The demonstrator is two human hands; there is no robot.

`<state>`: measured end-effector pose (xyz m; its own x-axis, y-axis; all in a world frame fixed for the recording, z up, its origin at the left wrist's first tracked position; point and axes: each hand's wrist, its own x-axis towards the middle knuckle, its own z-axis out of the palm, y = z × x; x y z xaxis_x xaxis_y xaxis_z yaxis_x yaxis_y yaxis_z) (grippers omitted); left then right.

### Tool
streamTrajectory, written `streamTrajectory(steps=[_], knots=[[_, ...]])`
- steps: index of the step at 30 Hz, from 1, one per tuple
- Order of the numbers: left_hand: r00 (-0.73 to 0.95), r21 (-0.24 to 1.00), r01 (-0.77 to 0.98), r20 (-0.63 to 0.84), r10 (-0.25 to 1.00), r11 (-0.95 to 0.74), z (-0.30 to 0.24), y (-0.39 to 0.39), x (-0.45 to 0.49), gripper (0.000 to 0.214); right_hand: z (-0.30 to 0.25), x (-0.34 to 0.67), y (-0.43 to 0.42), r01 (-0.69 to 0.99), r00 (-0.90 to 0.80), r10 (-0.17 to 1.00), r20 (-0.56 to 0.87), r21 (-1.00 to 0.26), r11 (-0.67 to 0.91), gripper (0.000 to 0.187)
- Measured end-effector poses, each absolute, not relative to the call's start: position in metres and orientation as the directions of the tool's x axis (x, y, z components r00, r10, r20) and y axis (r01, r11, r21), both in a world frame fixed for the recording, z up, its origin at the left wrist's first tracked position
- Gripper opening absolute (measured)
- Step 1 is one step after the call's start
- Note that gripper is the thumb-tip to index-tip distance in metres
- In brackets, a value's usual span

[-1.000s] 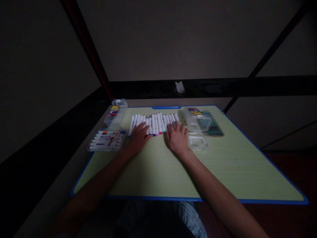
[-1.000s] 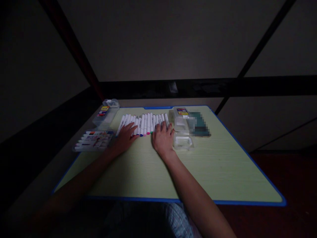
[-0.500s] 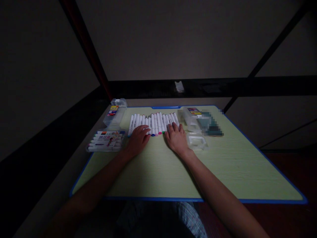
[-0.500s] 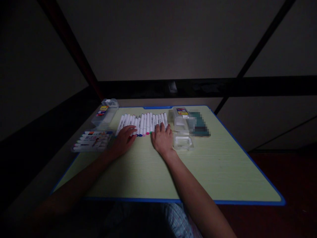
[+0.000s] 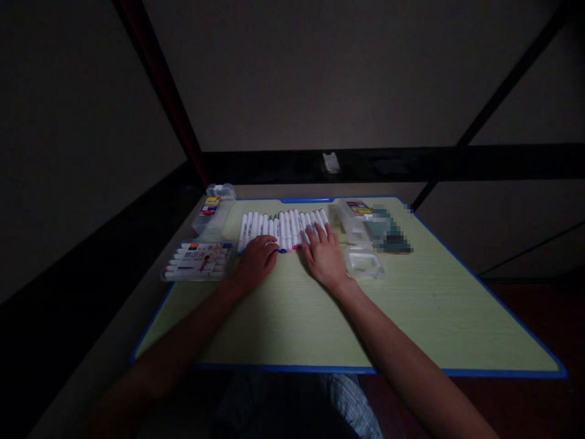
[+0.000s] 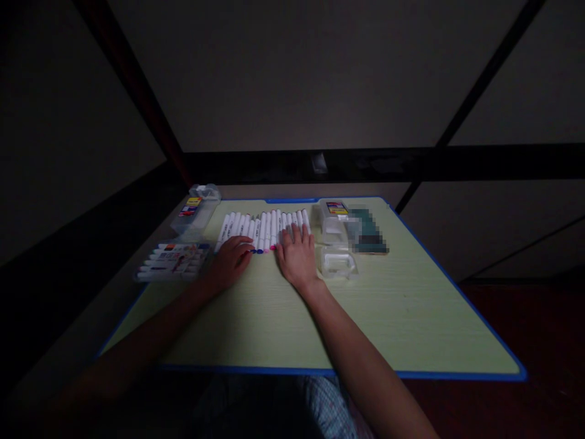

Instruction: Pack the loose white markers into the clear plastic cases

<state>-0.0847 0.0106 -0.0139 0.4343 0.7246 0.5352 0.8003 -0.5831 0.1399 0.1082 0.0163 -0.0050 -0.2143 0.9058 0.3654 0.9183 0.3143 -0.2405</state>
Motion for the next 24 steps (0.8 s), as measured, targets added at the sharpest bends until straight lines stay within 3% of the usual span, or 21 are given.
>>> streamTrajectory(steps=[3,10,15,19,24], knots=[[0.413,0.122,0.827,0.533,0.739,-0.550,-0.009,0.011,-0.088,0.017,0.007,0.105,0.005,0.837,-0.355,0.847,0.395,-0.271,0.476,0.035],[0.146,0.180,0.946,0.506,0.850,-0.270,0.036,0.041,-0.109,0.019,0.021,0.083,-0.033,0.649,-0.729,0.669,0.144,-0.166,0.743,0.042],[-0.010,0.291,0.949,0.407,0.913,-0.119,0.076,0.080,-0.122,0.026,0.016,0.077,-0.035,0.632,-0.762,0.642,0.083,-0.125,0.765,0.038],[-0.080,0.188,0.982,0.267,0.960,0.030,0.077,0.103,-0.128,0.031,0.014,0.079,-0.032,0.625,-0.767,0.636,0.088,-0.119,0.771,0.039],[-0.072,0.128,0.990,0.166,0.984,0.051,0.052,0.107,-0.129,0.031,0.014,0.079,-0.031,0.616,-0.773,0.628,0.088,-0.134,0.776,0.037]])
